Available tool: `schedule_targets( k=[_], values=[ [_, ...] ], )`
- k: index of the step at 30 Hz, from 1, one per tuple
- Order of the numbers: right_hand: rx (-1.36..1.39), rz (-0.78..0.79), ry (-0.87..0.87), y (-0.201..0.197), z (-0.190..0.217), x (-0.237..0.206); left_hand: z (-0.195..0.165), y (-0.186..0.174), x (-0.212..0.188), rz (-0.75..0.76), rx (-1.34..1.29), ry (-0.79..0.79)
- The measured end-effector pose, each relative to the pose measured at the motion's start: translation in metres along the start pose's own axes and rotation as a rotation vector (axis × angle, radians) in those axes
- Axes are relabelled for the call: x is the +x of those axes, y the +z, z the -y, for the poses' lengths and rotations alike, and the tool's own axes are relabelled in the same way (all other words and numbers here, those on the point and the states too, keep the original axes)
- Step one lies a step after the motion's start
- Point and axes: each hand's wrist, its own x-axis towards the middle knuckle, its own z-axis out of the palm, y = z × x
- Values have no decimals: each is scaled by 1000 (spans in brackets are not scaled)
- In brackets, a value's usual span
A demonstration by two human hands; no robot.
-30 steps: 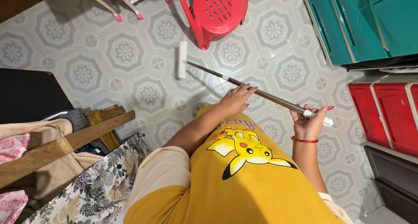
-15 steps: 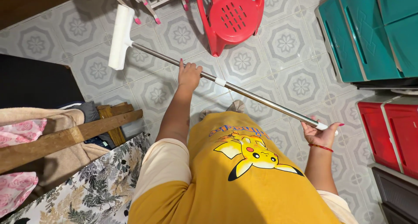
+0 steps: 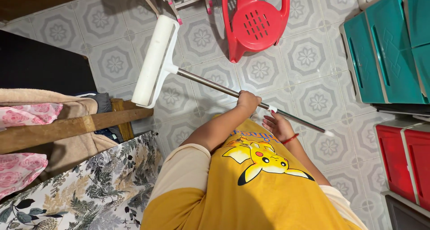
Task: The person sweeps the tiled floor with a broom, collecting debris into a red dustpan, then uses a lint roller on the floor near a desk and bed, and continues sweeping around a plastic chair and storage bins.
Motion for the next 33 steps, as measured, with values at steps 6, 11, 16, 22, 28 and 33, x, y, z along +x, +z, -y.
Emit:
schedule_targets(
  k=[6, 11, 16, 22, 28, 33],
  values=[
    [-682, -258, -469, -29, -15, -10, 3, 13, 7, 86, 157, 3],
    [-1616, -443, -814, -47, -24, -19, -6, 14, 11, 62, 197, 88],
    [-1711, -608, -222, -94, -22, -44, -24, -3, 27, -5, 228, 278],
    [-1469, -478, -286, -150, -41, -75, 22, -44, 73, -219, 242, 173],
    [-1158, -433, -311, -105, -53, -54, -18, -27, 56, -457, -5, 282],
    [-1260, -180, -414, -49, 11, -21, -77, 6, -16, -438, -344, 559]
  ],
)
